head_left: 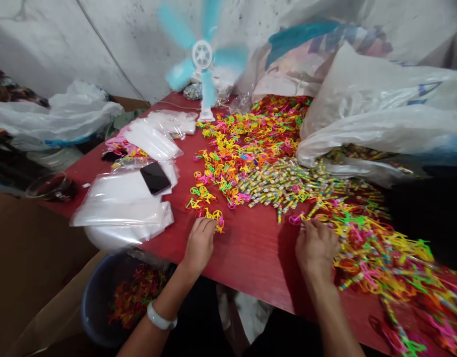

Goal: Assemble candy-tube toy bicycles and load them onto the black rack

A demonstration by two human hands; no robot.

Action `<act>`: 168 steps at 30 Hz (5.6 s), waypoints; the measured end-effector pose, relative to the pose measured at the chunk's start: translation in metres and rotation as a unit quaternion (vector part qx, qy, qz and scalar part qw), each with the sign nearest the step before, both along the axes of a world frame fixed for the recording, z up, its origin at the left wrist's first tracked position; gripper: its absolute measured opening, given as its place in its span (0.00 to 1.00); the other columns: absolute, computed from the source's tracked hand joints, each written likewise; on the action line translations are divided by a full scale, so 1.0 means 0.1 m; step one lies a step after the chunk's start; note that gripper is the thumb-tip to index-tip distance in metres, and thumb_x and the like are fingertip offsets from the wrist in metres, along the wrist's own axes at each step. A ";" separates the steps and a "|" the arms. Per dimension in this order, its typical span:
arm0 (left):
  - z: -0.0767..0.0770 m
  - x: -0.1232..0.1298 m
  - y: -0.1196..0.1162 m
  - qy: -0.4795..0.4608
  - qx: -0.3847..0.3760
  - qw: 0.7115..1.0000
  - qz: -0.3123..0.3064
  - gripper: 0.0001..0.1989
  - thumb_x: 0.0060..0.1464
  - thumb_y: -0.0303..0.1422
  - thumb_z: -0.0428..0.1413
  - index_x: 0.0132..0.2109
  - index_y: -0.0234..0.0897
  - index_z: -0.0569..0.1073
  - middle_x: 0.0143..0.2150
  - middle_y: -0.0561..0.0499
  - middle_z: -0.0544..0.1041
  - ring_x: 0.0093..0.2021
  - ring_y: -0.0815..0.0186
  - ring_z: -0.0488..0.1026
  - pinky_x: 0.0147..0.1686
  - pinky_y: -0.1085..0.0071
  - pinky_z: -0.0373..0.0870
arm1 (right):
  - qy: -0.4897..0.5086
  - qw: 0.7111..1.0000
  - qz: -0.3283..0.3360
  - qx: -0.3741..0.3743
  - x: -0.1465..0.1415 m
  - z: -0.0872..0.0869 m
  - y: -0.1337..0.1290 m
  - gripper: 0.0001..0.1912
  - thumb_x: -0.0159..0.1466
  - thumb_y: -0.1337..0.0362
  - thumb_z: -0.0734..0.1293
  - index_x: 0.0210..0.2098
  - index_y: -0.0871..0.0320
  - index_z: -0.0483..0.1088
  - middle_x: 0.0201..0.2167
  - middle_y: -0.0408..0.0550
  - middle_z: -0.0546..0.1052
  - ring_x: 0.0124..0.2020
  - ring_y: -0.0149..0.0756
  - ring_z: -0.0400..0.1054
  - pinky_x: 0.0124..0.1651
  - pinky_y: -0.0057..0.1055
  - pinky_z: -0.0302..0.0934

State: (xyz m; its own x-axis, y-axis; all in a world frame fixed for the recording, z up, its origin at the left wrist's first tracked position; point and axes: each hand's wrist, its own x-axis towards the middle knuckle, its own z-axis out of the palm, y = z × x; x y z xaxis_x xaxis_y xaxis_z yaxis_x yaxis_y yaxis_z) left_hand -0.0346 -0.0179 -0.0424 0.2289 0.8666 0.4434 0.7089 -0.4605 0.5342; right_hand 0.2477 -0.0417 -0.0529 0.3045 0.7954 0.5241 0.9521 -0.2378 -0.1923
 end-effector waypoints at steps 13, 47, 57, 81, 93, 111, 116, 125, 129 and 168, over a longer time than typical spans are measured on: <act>0.19 0.14 -0.16 -0.382 -0.295 0.872 0.074 0.09 0.47 0.33 0.59 0.37 0.37 0.74 0.35 0.50 0.77 0.38 0.65 0.73 0.41 0.67 0.69 | -0.046 0.984 0.023 -0.168 -0.34 0.21 0.39 0.09 0.62 0.70 0.60 0.37 0.65 0.71 0.34 0.63 0.75 0.39 0.51 0.65 0.41 0.43 0.54; 0.30 0.47 -0.41 -0.435 -0.399 0.807 0.020 0.10 0.50 0.38 0.57 0.34 0.34 0.73 0.30 0.53 0.72 0.33 0.68 0.67 0.36 0.73 0.63 | 0.401 0.877 0.261 -0.025 -0.98 0.20 -0.61 0.11 0.67 0.62 0.61 0.46 0.54 0.70 0.39 0.49 0.74 0.42 0.38 0.68 0.46 0.37 0.64; 0.26 0.50 -0.45 -0.371 -0.298 0.877 0.067 0.09 0.53 0.36 0.55 0.30 0.35 0.72 0.27 0.54 0.70 0.30 0.69 0.65 0.32 0.74 0.62 | 0.294 0.911 0.289 -0.011 -1.04 0.35 -0.64 0.13 0.68 0.65 0.59 0.50 0.54 0.70 0.33 0.48 0.72 0.33 0.32 0.69 0.36 0.28 0.67; 0.26 0.37 -0.15 -0.198 -0.221 0.954 0.029 0.12 0.59 0.34 0.50 0.47 0.36 0.72 0.46 0.44 0.74 0.47 0.59 0.70 0.49 0.62 0.66 | 0.278 0.950 0.139 0.027 -0.13 0.31 -0.43 0.16 0.66 0.55 0.60 0.44 0.56 0.74 0.38 0.52 0.76 0.40 0.43 0.70 0.44 0.40 0.64; 0.15 0.12 0.01 -0.102 -0.083 0.988 0.076 0.04 0.55 0.29 0.54 0.35 0.39 0.74 0.40 0.48 0.75 0.45 0.58 0.67 0.48 0.61 0.64 | -0.041 0.988 0.105 -0.107 -0.17 0.17 0.46 0.21 0.60 0.76 0.54 0.47 0.61 0.71 0.43 0.61 0.75 0.45 0.50 0.62 0.47 0.47 0.49; 0.30 -0.11 -0.14 0.119 -0.125 0.982 -0.080 0.10 0.56 0.22 0.49 0.36 0.36 0.74 0.57 0.43 0.72 0.60 0.54 0.63 0.55 0.52 0.60 | -0.036 0.979 0.186 -0.077 -0.30 0.14 0.35 0.12 0.67 0.65 0.57 0.35 0.58 0.71 0.35 0.54 0.76 0.37 0.44 0.62 0.42 0.40 0.50; 0.17 -0.26 -0.37 0.079 -0.124 0.981 -0.128 0.11 0.56 0.22 0.49 0.40 0.39 0.74 0.50 0.44 0.77 0.57 0.57 0.65 0.57 0.51 0.57 | 0.161 0.950 0.266 -0.039 -0.71 0.17 0.14 0.13 0.68 0.59 0.55 0.41 0.58 0.67 0.37 0.54 0.76 0.38 0.43 0.68 0.41 0.37 0.58; 0.53 -1.20 -0.75 0.094 -0.252 0.962 -0.053 0.09 0.57 0.32 0.48 0.32 0.40 0.72 0.36 0.46 0.76 0.39 0.61 0.72 0.40 0.65 0.69 | 0.292 0.890 0.341 -0.078 -1.33 0.09 0.26 0.11 0.67 0.64 0.55 0.43 0.58 0.66 0.37 0.52 0.75 0.38 0.40 0.70 0.42 0.35 0.63; 0.47 -1.71 -0.96 0.254 -0.377 0.888 0.068 0.03 0.43 0.28 0.54 0.26 0.40 0.73 0.30 0.49 0.77 0.33 0.56 0.73 0.32 0.62 0.67 | 0.255 0.889 0.369 -0.093 -1.56 0.14 0.42 0.19 0.67 0.68 0.53 0.54 0.58 0.65 0.41 0.54 0.73 0.39 0.40 0.69 0.41 0.33 0.63; 0.68 -0.51 -0.22 0.062 -0.174 0.975 0.121 0.06 0.59 0.30 0.51 0.41 0.37 0.71 0.40 0.47 0.75 0.41 0.62 0.73 0.42 0.67 0.69 | 0.242 0.882 0.388 -0.109 -1.40 0.00 -0.17 0.23 0.67 0.71 0.55 0.61 0.55 0.60 0.44 0.52 0.75 0.43 0.40 0.69 0.45 0.36 0.63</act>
State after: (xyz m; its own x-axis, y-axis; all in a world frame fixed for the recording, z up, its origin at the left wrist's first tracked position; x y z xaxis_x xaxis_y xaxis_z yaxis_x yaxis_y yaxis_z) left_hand -0.0853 -0.0396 0.0259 0.0326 0.9950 0.0943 0.8435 -0.0780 0.5315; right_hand 0.1075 -0.0591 -0.0527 -0.2302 0.9284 0.2917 0.6626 0.3691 -0.6517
